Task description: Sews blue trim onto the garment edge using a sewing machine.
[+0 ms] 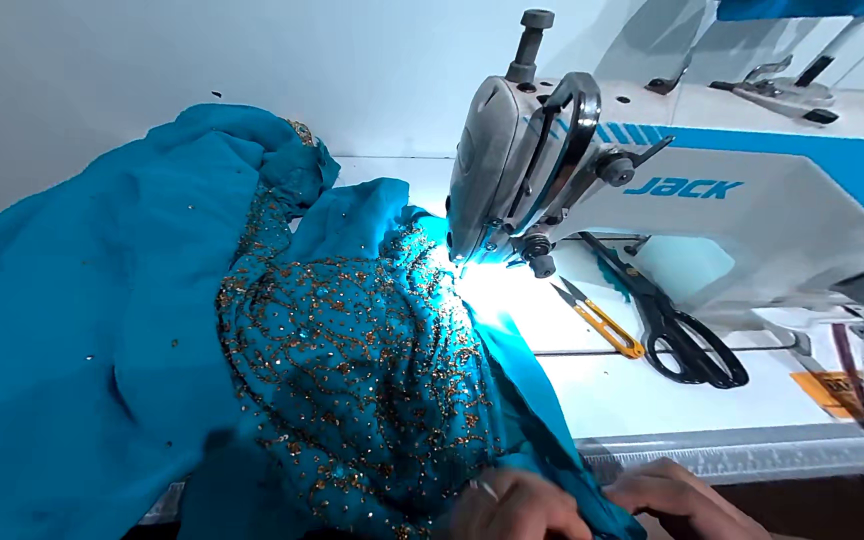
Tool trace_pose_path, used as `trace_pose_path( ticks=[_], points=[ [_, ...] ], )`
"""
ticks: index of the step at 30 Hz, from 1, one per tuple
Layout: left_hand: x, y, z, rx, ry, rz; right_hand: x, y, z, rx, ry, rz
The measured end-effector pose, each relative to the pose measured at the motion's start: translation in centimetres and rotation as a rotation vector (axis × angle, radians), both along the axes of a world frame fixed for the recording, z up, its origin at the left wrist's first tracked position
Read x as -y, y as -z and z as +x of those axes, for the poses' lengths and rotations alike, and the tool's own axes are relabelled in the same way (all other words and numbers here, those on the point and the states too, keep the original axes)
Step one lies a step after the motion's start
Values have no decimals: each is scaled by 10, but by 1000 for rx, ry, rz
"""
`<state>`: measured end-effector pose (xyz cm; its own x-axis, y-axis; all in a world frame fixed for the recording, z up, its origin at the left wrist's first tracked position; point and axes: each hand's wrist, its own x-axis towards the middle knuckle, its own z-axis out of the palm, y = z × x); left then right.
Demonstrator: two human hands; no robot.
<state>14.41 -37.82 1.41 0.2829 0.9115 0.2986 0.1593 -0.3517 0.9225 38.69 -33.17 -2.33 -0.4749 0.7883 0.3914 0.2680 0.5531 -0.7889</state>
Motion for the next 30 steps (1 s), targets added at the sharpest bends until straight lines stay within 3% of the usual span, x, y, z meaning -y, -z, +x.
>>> trace_pose_path(
  ticks=[3, 6, 14, 22, 30],
  points=[
    [-31, -3, 4, -394, -66, 87, -4, -4, -1, 54, 40, 79],
    [-49, 5, 8, -527, -42, 120, -4, -6, -4, 9, 114, 111],
    [-72, 27, 6, -101, 207, 104, 4, 3, -14, -191, 87, 55],
    [-75, 28, 2, -79, 207, 112, 7, 9, -18, -279, 59, 39],
    [-72, 28, 8, -85, 76, 25, 8, 14, -37, -384, 261, -96]
  ],
)
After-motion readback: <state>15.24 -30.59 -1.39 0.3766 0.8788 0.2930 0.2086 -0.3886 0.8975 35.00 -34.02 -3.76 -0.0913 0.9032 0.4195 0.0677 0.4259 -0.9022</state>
